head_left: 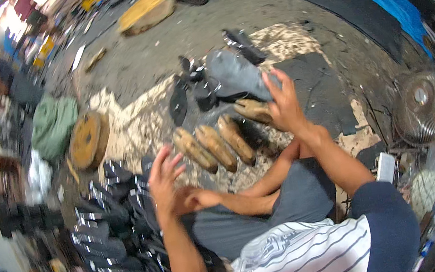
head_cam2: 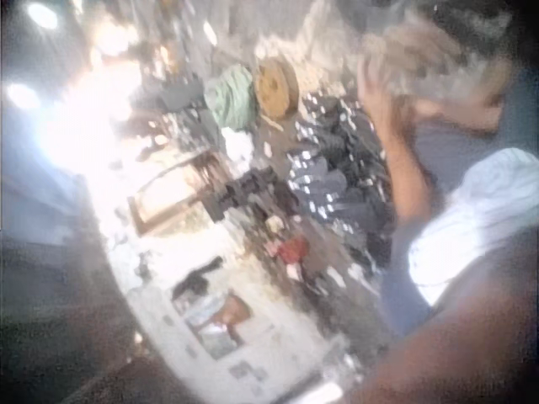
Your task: The person sits on the floor and repeatedly places black sandal straps onto wooden shoe lasts. They adjust the straps to fit the lasts, then remove the straps and place them on a pile. This process is repeated for multiple sandals.
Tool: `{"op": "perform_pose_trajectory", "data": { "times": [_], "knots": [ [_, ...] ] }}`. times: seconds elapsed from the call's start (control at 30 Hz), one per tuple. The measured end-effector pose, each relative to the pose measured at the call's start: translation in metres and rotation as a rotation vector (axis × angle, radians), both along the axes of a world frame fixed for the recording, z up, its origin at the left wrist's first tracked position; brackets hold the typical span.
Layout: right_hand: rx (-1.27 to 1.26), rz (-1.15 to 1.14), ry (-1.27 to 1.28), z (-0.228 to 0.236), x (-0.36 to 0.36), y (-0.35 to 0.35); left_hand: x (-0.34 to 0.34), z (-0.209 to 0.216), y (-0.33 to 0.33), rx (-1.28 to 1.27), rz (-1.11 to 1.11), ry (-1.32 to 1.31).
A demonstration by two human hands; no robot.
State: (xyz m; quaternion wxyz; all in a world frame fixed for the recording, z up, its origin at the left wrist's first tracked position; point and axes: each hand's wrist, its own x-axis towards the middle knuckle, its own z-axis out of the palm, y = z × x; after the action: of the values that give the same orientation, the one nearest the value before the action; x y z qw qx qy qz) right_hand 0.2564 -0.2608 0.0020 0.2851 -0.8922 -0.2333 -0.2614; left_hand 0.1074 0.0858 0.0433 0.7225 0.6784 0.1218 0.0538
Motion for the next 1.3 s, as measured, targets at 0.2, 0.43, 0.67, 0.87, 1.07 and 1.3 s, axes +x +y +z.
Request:
{"op": "perform_pose_trajectory", "data": {
  "times": [0.2, 0.43, 0.67, 0.87, 1.07, 1.3],
  "knots": [
    [0.119, 0.379, 0.241, 0.014, -0.165, 0.056, 0.012, -0.015, -0.060, 0.210, 0.106, -0.172],
    [0.773, 0.563, 1.065, 0.027, -0.154, 0.049, -0.083, -0.002, -0.071, 0.195, -0.184, -0.095],
    [0.636, 0.805, 1.263, 0.029, -0.173, 0.061, -0.128, -0.001, -0.098, 0.225, -0.196, -0.096],
    [0.477, 0.702, 0.992, 0.049, -0.187, 0.056, -0.136, -0.031, -0.109, 0.155, -0.048, -0.103],
    [0.572, 0.723, 1.113, 0.014, -0.178, 0.064, -0.125, -0.016, -0.113, 0.055, 0.028, 0.048],
    [0.831, 0.664, 1.287, 0.038, -0.129, 0.114, -0.113, -0.017, -0.107, 0.995, -0.096, -0.065]
  ]
}}
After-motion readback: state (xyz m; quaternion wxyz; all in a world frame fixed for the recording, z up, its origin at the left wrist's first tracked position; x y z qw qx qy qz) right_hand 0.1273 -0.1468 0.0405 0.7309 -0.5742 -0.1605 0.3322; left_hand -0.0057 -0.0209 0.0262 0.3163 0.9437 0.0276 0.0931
